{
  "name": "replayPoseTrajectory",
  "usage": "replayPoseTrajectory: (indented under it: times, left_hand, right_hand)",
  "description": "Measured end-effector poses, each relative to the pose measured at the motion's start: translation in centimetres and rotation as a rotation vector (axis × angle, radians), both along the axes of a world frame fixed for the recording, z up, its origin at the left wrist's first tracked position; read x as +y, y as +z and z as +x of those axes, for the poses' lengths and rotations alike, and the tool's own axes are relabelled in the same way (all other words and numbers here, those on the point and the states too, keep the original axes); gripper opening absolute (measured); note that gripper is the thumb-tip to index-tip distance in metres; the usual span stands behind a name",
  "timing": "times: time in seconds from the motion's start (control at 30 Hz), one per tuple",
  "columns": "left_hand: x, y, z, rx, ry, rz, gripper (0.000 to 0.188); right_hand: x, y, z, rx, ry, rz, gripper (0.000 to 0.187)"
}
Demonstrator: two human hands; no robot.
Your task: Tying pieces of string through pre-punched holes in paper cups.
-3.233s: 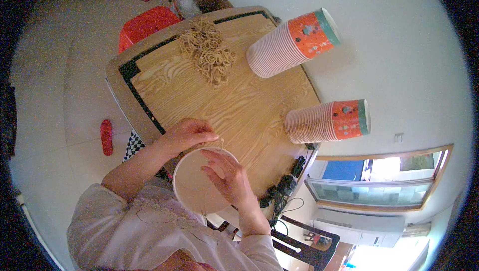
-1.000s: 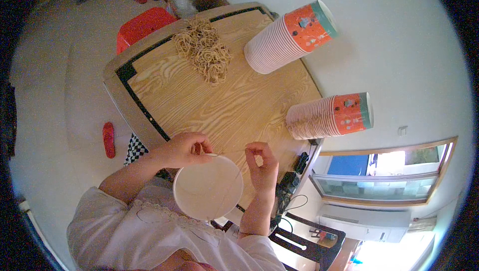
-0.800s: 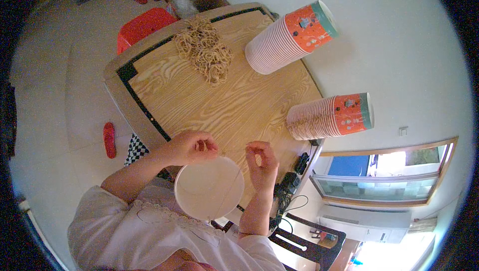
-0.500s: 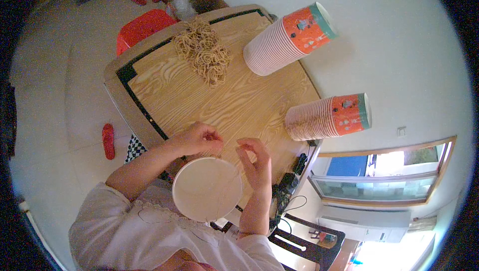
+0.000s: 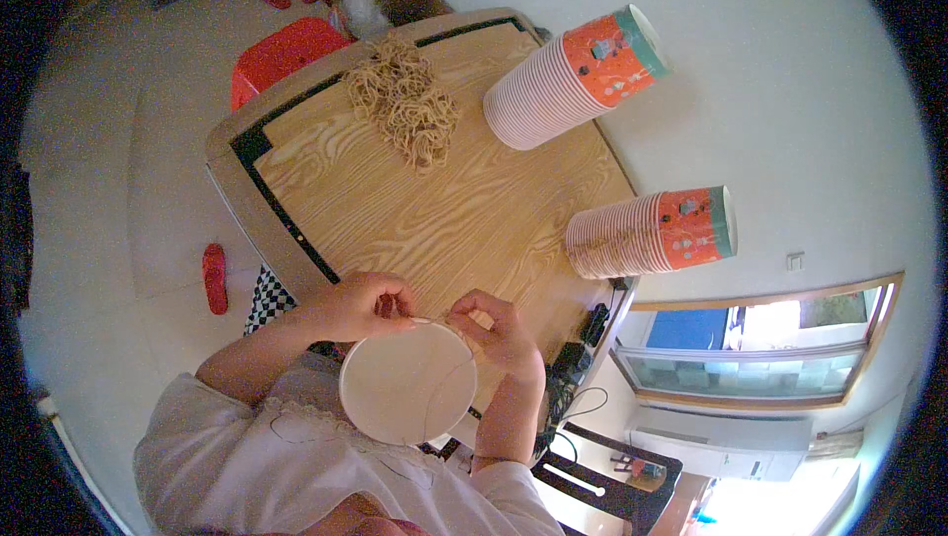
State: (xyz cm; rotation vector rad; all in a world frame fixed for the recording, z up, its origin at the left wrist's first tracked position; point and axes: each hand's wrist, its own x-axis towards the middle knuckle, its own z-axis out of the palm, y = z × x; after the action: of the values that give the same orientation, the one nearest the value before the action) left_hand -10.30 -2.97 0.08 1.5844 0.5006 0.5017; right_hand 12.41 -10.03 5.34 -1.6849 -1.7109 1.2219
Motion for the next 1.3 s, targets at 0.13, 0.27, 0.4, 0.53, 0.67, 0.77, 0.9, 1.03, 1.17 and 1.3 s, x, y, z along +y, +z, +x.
replayPoseTrajectory:
  times: [0.13, 0.27, 0.4, 0.53, 0.67, 0.77, 0.9, 1.03, 1.17, 1.3]
  left_hand:
    - [-0.8, 0.5, 0.0, 0.001, 0.087, 0.028, 0.017]
    - [-0.7, 0.0, 0.4, -0.02, 0.085, 0.008, 0.018]
    - [0.0, -1.6, 1.8, -0.126, 0.116, -0.067, 0.02]
    - [0.5, -2.5, 2.9, -0.1, 0.104, -0.133, 0.019]
    - [0.6, -3.4, 3.5, -0.115, 0.053, -0.225, 0.02]
    - [0.6, -2.7, 3.5, -0.11, 0.029, -0.252, 0.02]
    - [0.6, -2.6, 3.0, -0.151, 0.003, -0.292, 0.02]
    - [0.5, -2.7, 3.0, -0.135, 0.007, -0.251, 0.02]
    - [0.5, -2.3, 2.5, -0.103, -0.05, -0.277, 0.02]
    - [0.5, -2.4, 2.2, -0.084, -0.088, -0.254, 0.022]
  right_hand:
    - [0.0, -0.3, -0.5, 0.028, -0.167, 0.094, 0.003]
    - [-0.2, -0.5, -1.5, -0.056, -0.221, 0.144, 0.008]
    - [-0.3, -0.2, -2.7, -0.111, -0.221, 0.189, 0.01]
    - [0.0, 0.1, -3.5, -0.131, -0.22, 0.175, 0.01]
    - [-0.1, 0.1, -3.3, -0.143, -0.218, 0.192, 0.009]
    - [-0.3, 0.2, -3.0, -0.143, -0.202, 0.218, 0.009]
    - [0.0, 0.3, -3.8, -0.171, -0.193, 0.217, 0.009]
    - [-0.2, 0.4, -3.4, -0.154, -0.218, 0.211, 0.009]
    - [-0.5, 1.0, -3.3, -0.228, -0.293, 0.193, 0.006]
    - [-0.7, 1.3, -2.5, -0.197, -0.287, 0.219, 0.005]
